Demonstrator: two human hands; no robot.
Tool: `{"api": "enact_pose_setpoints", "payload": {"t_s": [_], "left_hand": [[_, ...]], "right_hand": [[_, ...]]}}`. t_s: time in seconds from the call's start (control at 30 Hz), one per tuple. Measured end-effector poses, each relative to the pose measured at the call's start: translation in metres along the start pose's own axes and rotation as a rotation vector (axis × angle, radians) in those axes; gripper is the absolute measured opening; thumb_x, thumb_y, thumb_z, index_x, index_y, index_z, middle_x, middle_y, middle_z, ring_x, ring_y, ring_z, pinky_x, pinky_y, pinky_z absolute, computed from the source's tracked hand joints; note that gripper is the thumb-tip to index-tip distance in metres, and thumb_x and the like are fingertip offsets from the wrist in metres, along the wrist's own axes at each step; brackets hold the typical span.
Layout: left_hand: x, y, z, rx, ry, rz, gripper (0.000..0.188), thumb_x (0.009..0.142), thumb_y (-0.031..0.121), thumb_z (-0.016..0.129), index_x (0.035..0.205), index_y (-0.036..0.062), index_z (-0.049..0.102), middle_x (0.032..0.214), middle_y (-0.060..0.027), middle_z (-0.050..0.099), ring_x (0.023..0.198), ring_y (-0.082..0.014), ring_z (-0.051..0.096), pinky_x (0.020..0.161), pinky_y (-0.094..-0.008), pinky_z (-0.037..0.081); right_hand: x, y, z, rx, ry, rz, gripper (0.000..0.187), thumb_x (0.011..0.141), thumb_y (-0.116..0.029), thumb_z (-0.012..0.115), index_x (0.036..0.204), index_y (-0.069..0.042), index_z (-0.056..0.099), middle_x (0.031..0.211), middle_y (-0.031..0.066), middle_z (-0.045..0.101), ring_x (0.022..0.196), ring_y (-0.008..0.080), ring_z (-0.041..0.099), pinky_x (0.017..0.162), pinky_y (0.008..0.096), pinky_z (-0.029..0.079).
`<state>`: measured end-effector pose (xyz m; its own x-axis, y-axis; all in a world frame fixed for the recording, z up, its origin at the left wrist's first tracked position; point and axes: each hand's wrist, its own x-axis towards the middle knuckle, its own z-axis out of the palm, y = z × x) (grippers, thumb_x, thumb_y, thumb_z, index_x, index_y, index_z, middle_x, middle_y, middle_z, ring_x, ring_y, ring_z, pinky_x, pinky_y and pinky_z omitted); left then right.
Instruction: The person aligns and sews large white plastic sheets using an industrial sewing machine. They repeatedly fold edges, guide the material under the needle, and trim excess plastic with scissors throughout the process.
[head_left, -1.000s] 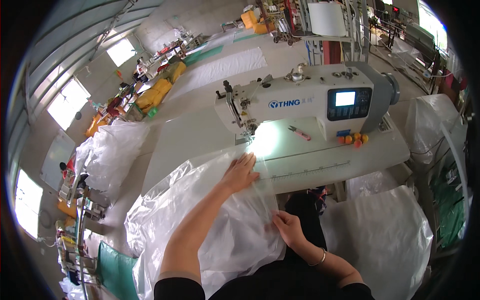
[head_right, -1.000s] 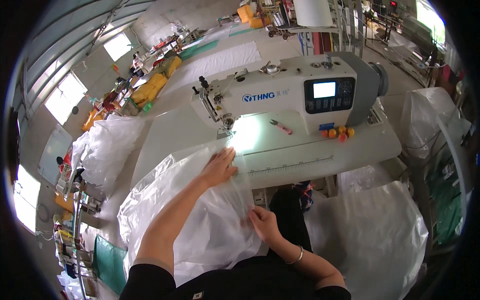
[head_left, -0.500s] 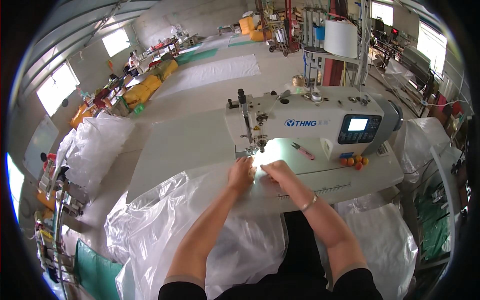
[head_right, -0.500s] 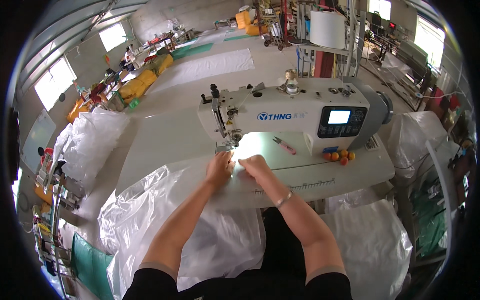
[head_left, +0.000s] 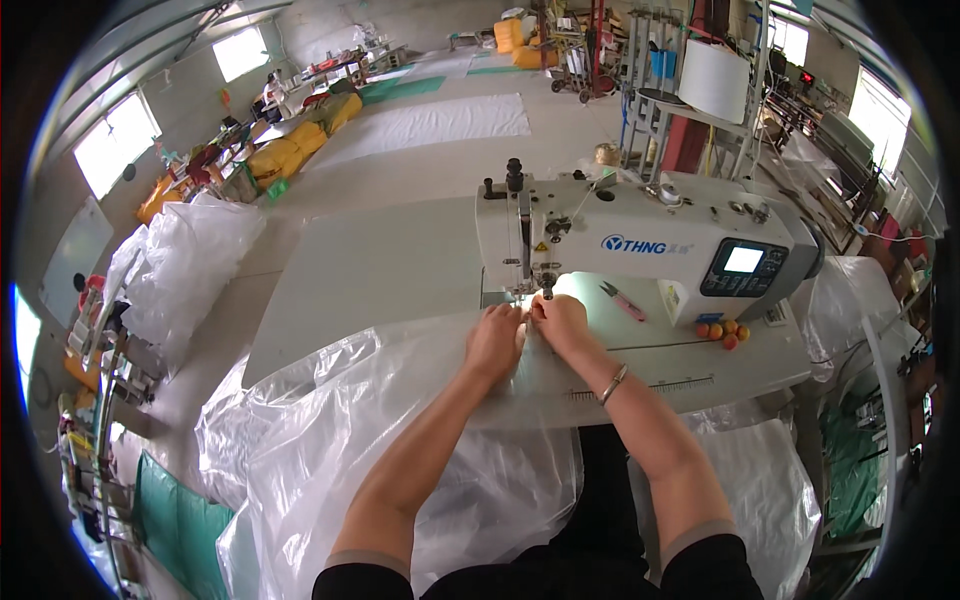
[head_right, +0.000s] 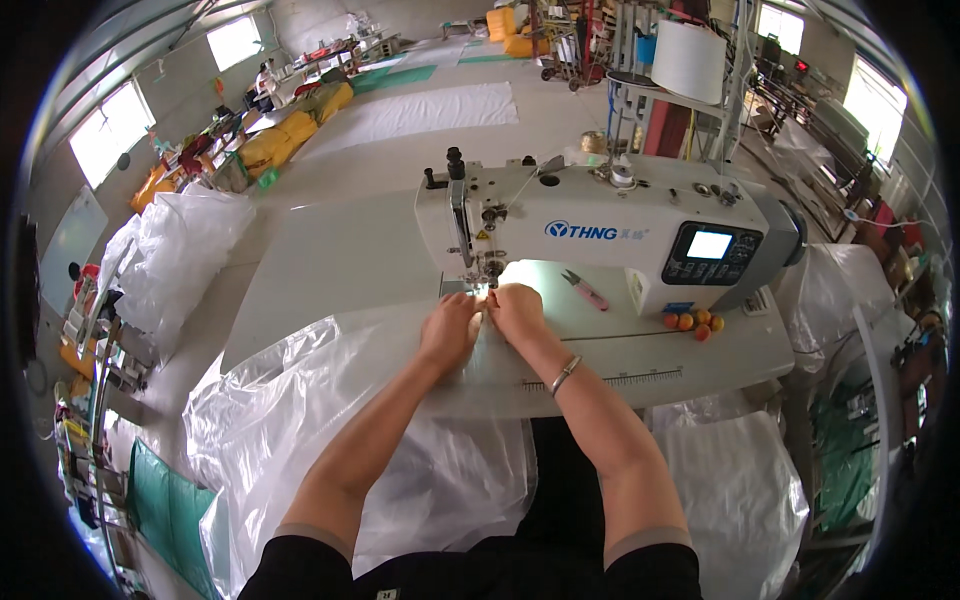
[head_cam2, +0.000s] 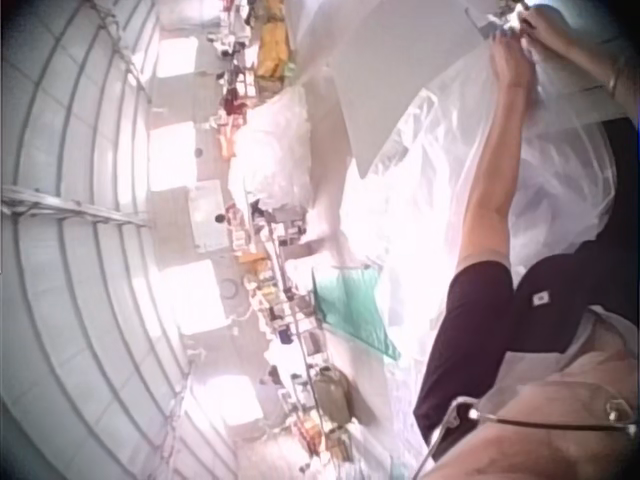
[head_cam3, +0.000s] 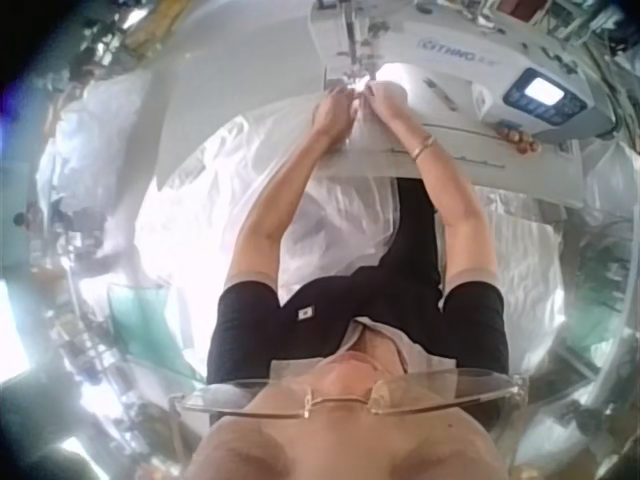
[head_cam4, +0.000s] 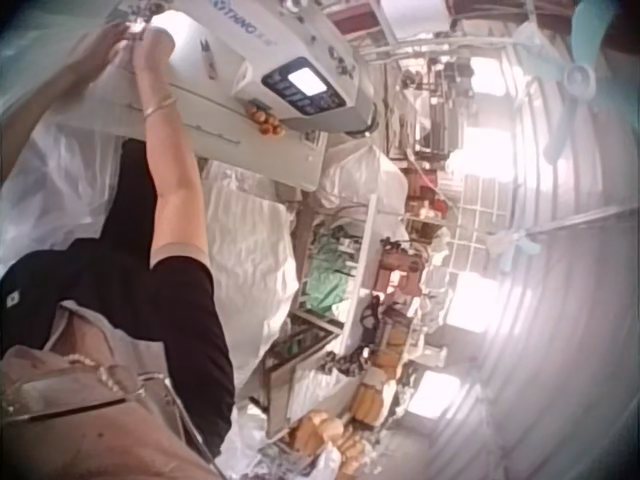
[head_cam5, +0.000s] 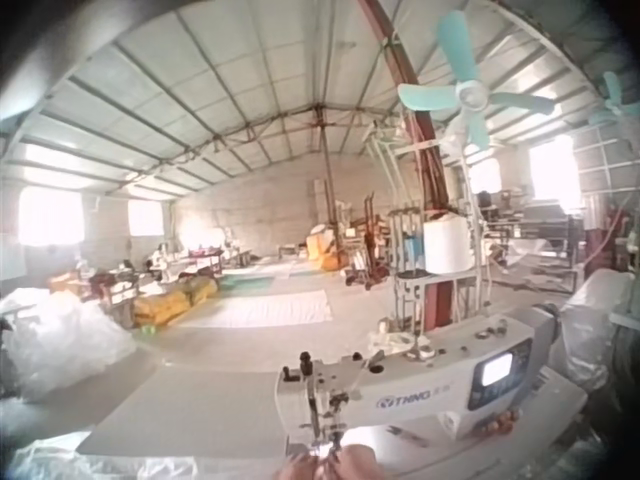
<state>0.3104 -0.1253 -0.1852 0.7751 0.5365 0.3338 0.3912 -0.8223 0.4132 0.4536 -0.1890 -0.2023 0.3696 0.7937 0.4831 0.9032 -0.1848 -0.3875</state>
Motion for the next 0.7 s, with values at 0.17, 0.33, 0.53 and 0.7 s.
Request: {"api": "enact_pose_setpoints", "payload": {"t_s": [0.17,0.33,0.53,0.7], "left_hand": [[0.004,-0.004,0.003,-0.072,0.067,-0.008,0.020,0.085,0.015,0.057,0.102,0.0049,0.060,0.102,-0.0100,0.061,0.106,-0.0306,0.055,0.083,-0.0455,0.050],[0.003,-0.003,0.001,0.003,-0.013,0.003,0.020,0.087,0.017,0.056,0.103,0.0065,0.062,0.101,-0.0098,0.060,0.105,-0.0317,0.055,0.082,-0.0457,0.050],[-0.001,-0.003,0.005,0.002,0.026,0.017,0.020,0.087,0.018,0.057,0.102,0.0094,0.067,0.100,-0.0085,0.060,0.103,-0.0298,0.056,0.081,-0.0437,0.050],[-0.001,-0.003,0.002,-0.010,0.023,0.025,0.017,0.086,0.017,0.058,0.098,0.0079,0.066,0.100,-0.0084,0.060,0.105,-0.0292,0.055,0.081,-0.0438,0.050]], "right_hand": [[-0.005,0.002,0.004,0.002,0.092,-0.190,0.009,0.081,-0.013,0.058,0.080,-0.007,0.064,0.066,0.0152,0.061,0.064,0.0335,0.062,0.059,0.0449,0.050],[-0.011,0.001,-0.008,0.057,0.031,-0.097,0.009,0.079,-0.015,0.061,0.079,-0.008,0.067,0.074,0.0172,0.062,0.073,0.0333,0.063,0.065,0.0445,0.050],[-0.013,-0.005,-0.015,0.021,-0.015,0.049,0.011,0.078,-0.011,0.063,0.071,-0.004,0.066,0.075,0.0190,0.063,0.073,0.0352,0.064,0.067,0.0433,0.051],[-0.006,-0.010,-0.006,-0.159,-0.048,0.047,0.014,0.078,-0.011,0.062,0.067,-0.003,0.064,0.071,0.0211,0.062,0.071,0.0370,0.064,0.067,0.0444,0.052]]}}
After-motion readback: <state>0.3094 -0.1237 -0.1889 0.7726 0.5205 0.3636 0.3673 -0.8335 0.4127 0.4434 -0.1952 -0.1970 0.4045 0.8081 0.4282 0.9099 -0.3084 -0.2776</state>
